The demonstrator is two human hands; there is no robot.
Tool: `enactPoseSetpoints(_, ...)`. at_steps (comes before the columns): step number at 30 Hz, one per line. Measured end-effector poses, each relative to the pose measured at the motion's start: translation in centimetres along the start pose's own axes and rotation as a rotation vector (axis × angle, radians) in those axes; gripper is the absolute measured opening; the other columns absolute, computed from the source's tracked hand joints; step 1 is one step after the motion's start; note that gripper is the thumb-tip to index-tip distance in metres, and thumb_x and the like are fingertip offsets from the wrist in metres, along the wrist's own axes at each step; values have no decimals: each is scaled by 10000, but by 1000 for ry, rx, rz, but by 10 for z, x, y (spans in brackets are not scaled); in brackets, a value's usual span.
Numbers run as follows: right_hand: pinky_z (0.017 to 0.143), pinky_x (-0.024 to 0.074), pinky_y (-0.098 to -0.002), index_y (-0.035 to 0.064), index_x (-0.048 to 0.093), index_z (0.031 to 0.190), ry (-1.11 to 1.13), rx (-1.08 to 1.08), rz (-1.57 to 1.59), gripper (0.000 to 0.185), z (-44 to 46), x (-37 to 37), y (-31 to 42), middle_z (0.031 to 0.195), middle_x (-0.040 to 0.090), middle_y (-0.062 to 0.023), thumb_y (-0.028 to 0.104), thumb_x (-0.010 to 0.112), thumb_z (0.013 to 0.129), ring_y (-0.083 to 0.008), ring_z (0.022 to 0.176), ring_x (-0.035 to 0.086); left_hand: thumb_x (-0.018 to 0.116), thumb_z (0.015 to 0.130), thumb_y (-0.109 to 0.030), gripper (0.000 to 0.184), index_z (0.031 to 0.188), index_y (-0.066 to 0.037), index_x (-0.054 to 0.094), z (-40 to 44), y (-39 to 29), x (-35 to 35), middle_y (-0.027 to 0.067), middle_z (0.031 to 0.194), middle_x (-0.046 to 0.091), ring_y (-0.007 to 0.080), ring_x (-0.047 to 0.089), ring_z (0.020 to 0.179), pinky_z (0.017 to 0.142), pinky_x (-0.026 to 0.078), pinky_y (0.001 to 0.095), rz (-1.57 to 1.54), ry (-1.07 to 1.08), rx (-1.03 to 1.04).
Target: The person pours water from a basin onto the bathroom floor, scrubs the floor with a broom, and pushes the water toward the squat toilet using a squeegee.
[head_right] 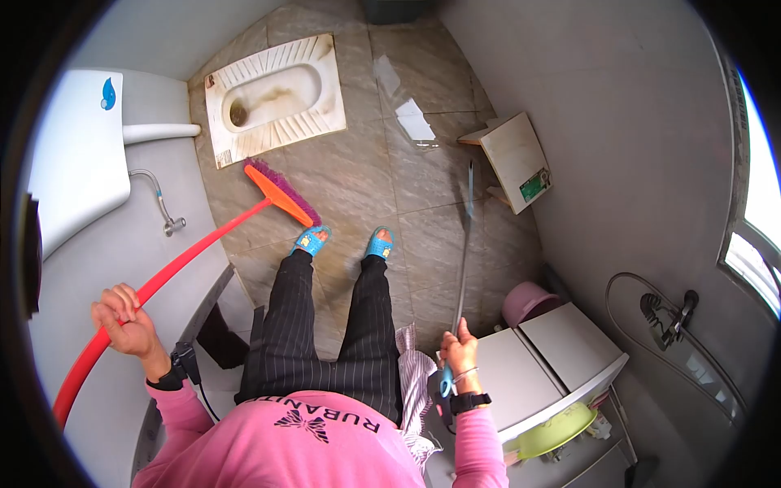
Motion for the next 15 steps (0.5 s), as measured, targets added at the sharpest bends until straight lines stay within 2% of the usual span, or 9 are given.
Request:
enactPoseSetpoints(5,316,351,-266,55,184,1331,-133,88,-53,617,70,-65,-46,524,432,-10,50,483,791,-106,374,408,334,879,-172,329,560,-113,280,-29,-6,-10,-6,502,290,82,266,447,472,261,235,66,-148,1)
enactPoseSetpoints(7,322,356,-267,31,185,1325,-117,50,-435,606,90,-84,-67,535,427,-11,31,478,795,-115,381,420,329,880,-181,335,555,-119,279,-41,-9,-9,-7,497,290,82,263,451,475,255,233,108,-185,-7)
enactPoseSetpoints(8,340,396,-297,18,242,1305,-100,15,-503,567,96,-95,-78,518,478,-32,58,481,792,-129,376,452,331,875,-179,333,552,-118,280,-47,-10,-8,-6,493,290,85,264,454,479,257,235,120,-210,-13)
enactPoseSetpoints(11,382,437,-335,-80,223,1265,5,-179,-830,596,89,-122,-101,515,542,-132,54,497,753,-206,411,550,336,869,-177,334,545,-118,276,-59,-11,-4,-2,487,288,91,263,457,485,258,238,149,-254,-16)
enactPoseSetpoints(13,419,456,-360,-112,223,1243,93,-147,-814,607,69,-124,-97,542,553,-199,57,500,731,-263,463,583,337,867,-168,328,548,-118,278,-63,-11,-7,2,487,289,94,261,456,485,261,243,143,-263,3)
enactPoseSetpoints(14,460,458,-393,-110,189,1251,146,-357,-915,629,69,-126,-109,576,551,-231,58,495,728,-329,504,578,337,867,-168,328,548,-118,278,-64,-12,-6,2,487,289,94,261,456,485,261,243,146,-259,3)
enactPoseSetpoints(15,511,452,-425,-98,145,1265,168,-477,-996,665,66,-123,-115,624,546,-260,49,489,717,-391,575,562,328,866,-158,327,546,-115,277,-64,-13,-6,5,486,293,99,266,457,489,265,247,153,-289,-4)
Point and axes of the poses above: each hand's wrist, its own z-axis towards the middle knuckle, its own x-axis out of the palm, y = z × x, the point moved 4 cm from there along z, towards the middle knuckle
